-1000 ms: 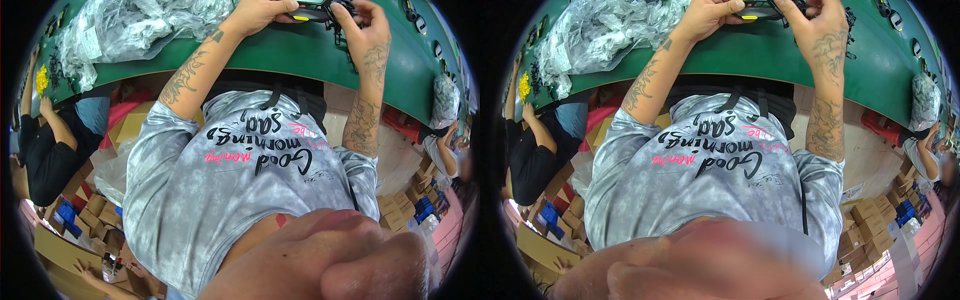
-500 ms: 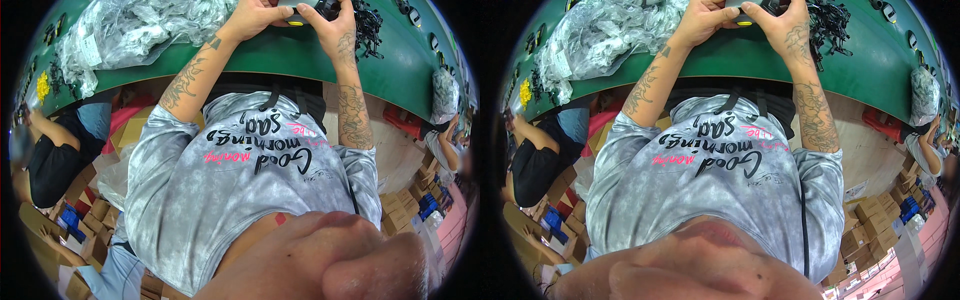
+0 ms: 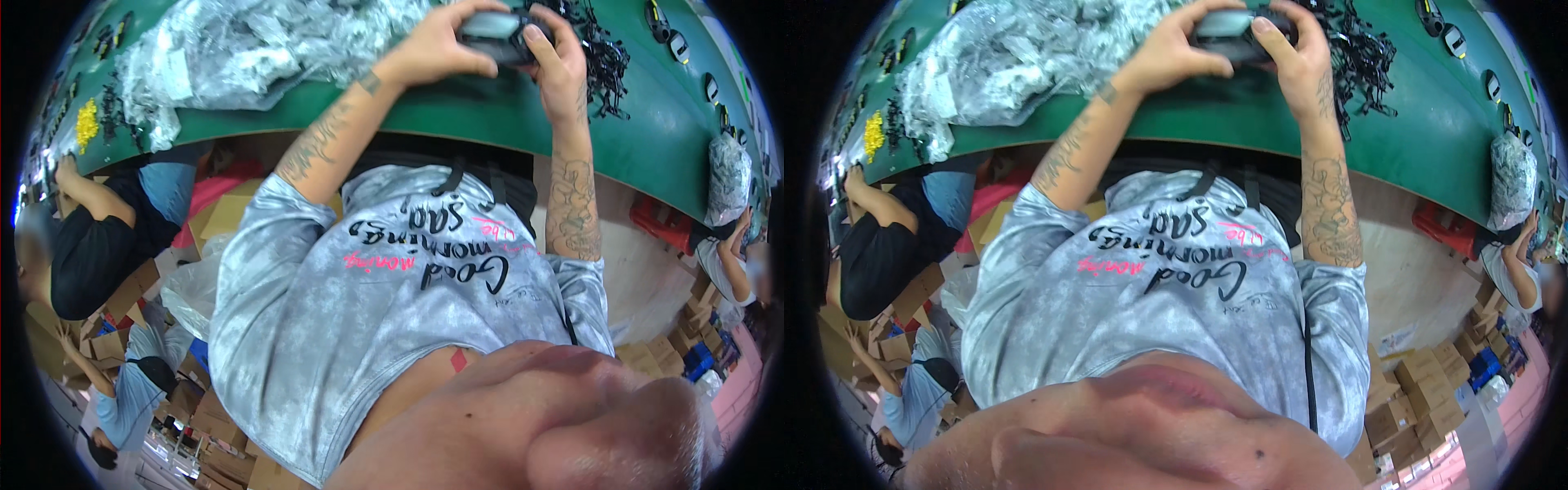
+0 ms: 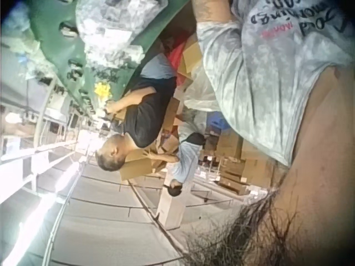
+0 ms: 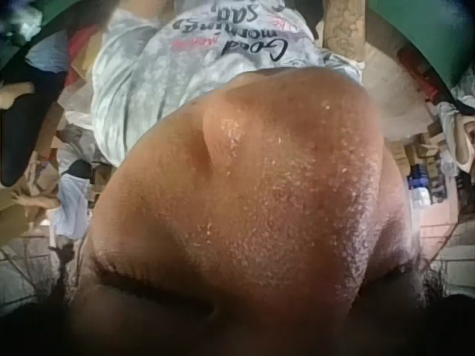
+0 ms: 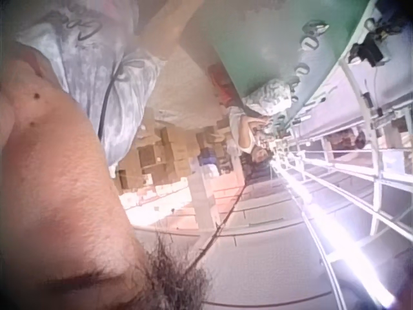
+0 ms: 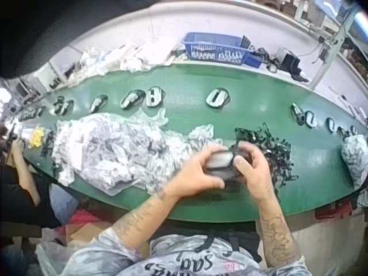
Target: Assembling small plastic parts onto computer mice and organizing components at a factory workbench.
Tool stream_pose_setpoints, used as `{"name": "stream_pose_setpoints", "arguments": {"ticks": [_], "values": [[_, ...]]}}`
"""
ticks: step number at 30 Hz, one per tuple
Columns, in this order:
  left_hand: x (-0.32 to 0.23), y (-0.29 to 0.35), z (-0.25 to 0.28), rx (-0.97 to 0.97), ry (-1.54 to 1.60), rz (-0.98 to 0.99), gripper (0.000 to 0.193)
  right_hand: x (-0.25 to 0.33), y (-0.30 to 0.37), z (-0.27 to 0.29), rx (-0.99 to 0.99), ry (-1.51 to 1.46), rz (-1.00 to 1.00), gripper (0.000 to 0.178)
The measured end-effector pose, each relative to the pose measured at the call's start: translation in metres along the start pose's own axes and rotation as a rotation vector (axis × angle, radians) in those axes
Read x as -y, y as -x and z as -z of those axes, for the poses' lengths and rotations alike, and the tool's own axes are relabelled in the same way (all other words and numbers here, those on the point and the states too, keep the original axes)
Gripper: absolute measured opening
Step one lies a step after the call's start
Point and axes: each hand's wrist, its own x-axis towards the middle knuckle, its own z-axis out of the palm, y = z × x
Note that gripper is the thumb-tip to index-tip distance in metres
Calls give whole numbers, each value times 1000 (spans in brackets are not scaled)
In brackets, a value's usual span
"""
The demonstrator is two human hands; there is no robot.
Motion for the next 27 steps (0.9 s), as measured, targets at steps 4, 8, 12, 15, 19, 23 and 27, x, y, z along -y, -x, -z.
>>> {"name": "stream_pose_setpoints", "arguments": {"ticks": [4,8,12,15,19,23,27], "values": [[-4,9,-18,-44,-556,-388,81,-22,10,-6,-236,171,43,43],[-7,14,-28,-189,-724,-462,73,-7,22,-5,-112,281,185,44],[-48,0,-14,-437,-1049,-376,59,12,53,7,-266,230,416,50],[-68,-52,32,-596,-1303,147,50,-11,82,31,-253,435,433,26],[-23,-112,154,-759,-1665,0,74,-36,93,18,-86,644,547,6],[-29,-179,125,-556,-1484,128,85,-35,86,18,-99,728,534,9],[-15,-193,87,-741,-1450,324,88,-28,83,17,-66,720,457,8]]}}
